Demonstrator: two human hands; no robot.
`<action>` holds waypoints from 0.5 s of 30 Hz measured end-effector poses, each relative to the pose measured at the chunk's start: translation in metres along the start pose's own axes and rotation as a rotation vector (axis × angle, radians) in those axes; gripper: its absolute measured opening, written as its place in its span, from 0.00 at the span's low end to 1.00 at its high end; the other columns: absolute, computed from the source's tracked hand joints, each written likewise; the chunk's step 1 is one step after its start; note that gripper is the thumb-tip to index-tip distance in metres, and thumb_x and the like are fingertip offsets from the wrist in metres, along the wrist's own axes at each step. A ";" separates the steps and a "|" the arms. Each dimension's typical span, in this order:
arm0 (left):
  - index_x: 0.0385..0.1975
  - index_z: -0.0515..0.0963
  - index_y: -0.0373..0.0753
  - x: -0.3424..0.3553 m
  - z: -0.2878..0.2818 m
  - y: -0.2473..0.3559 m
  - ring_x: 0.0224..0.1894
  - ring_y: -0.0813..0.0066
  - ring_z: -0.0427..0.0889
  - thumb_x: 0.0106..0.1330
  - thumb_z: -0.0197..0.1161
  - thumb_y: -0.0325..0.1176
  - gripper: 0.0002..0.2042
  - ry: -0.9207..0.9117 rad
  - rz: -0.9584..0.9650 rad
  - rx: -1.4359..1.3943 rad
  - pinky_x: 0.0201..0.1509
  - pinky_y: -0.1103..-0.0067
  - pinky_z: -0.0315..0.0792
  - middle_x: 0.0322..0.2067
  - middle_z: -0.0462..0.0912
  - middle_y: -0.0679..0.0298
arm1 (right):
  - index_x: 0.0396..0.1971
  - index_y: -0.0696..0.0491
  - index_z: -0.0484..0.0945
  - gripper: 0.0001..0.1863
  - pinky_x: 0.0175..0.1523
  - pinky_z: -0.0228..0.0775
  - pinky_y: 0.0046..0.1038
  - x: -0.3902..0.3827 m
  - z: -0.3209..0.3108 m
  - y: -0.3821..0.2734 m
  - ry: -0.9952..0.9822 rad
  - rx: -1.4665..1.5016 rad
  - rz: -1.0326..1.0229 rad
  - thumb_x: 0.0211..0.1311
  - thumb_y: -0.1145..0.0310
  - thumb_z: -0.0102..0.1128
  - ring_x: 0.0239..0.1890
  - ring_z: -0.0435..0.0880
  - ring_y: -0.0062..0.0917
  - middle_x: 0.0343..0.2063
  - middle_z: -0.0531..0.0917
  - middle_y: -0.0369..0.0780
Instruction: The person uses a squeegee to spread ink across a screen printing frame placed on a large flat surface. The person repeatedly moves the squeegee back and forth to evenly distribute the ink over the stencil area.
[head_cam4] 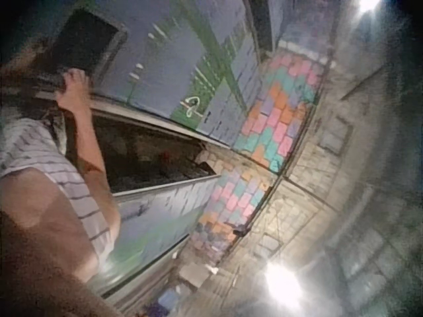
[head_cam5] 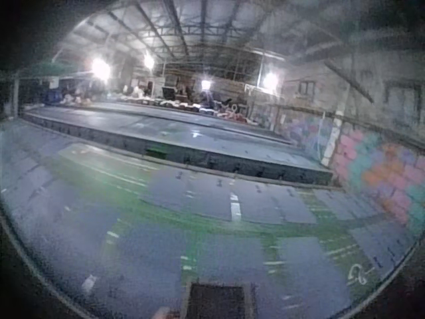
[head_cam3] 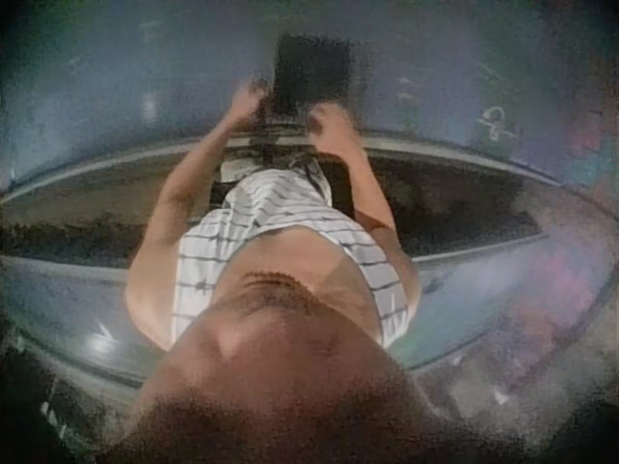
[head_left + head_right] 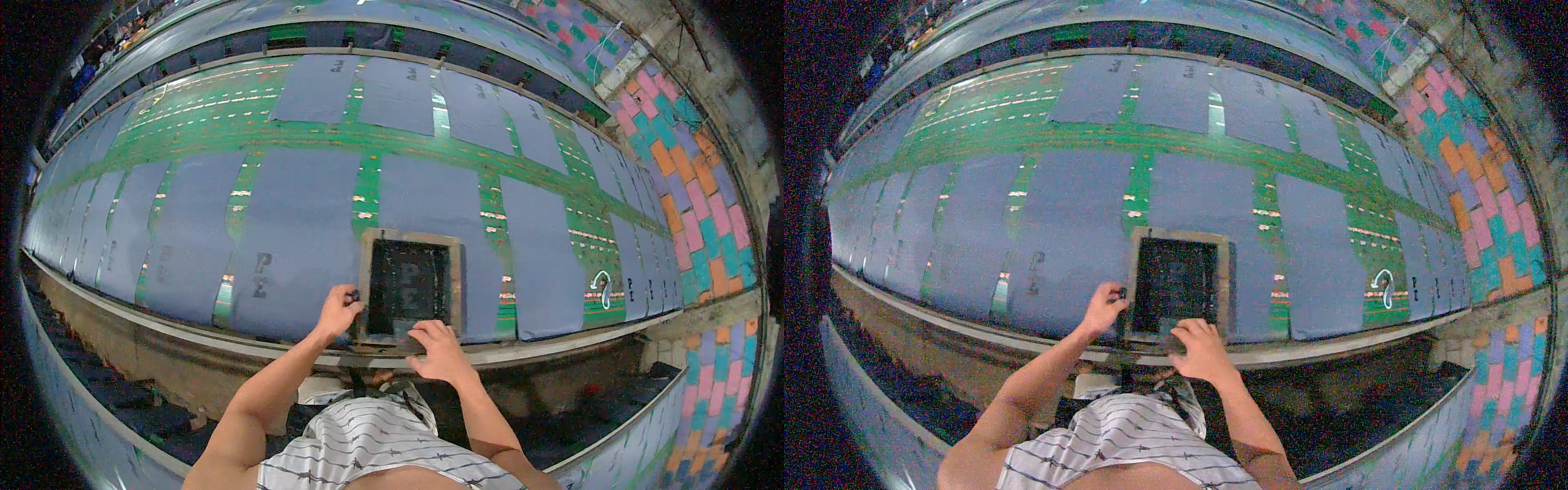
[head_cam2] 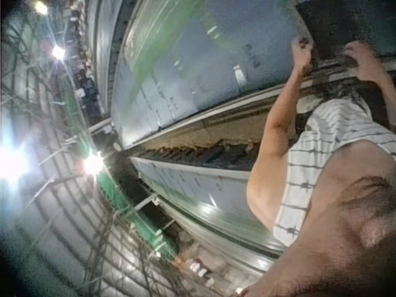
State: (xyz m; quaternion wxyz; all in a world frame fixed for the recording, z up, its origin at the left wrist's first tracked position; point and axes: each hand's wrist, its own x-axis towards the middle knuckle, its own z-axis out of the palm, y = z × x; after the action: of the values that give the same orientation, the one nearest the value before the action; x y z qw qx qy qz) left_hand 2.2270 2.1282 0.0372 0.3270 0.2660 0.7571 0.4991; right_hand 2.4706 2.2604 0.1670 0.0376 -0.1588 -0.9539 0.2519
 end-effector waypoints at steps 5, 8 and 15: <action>0.60 0.68 0.29 0.003 0.047 0.017 0.56 0.47 0.73 0.57 0.66 0.32 0.30 0.268 0.149 0.165 0.63 0.63 0.68 0.52 0.72 0.45 | 0.51 0.56 0.80 0.27 0.61 0.64 0.42 -0.016 0.009 0.030 -0.023 -0.090 -0.024 0.48 0.65 0.72 0.58 0.73 0.39 0.51 0.78 0.42; 0.63 0.66 0.28 -0.002 0.057 0.024 0.60 0.45 0.70 0.56 0.65 0.29 0.32 0.295 0.155 0.225 0.67 0.63 0.65 0.57 0.71 0.43 | 0.50 0.55 0.80 0.24 0.60 0.65 0.41 -0.018 0.017 0.043 0.016 -0.117 -0.073 0.50 0.69 0.70 0.56 0.74 0.37 0.50 0.78 0.41; 0.66 0.65 0.30 -0.003 0.063 0.015 0.64 0.47 0.68 0.57 0.63 0.25 0.33 0.311 0.159 0.313 0.71 0.63 0.62 0.62 0.70 0.47 | 0.44 0.56 0.81 0.17 0.55 0.72 0.39 0.002 0.016 0.055 0.138 -0.130 -0.093 0.52 0.73 0.66 0.50 0.80 0.38 0.44 0.83 0.43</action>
State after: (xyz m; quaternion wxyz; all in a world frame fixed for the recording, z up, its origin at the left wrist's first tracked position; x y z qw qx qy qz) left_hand 2.2774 2.1680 0.0338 0.1208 0.2923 0.8431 0.4349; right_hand 2.4818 2.2986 0.1261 0.1044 -0.1334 -0.9697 0.1761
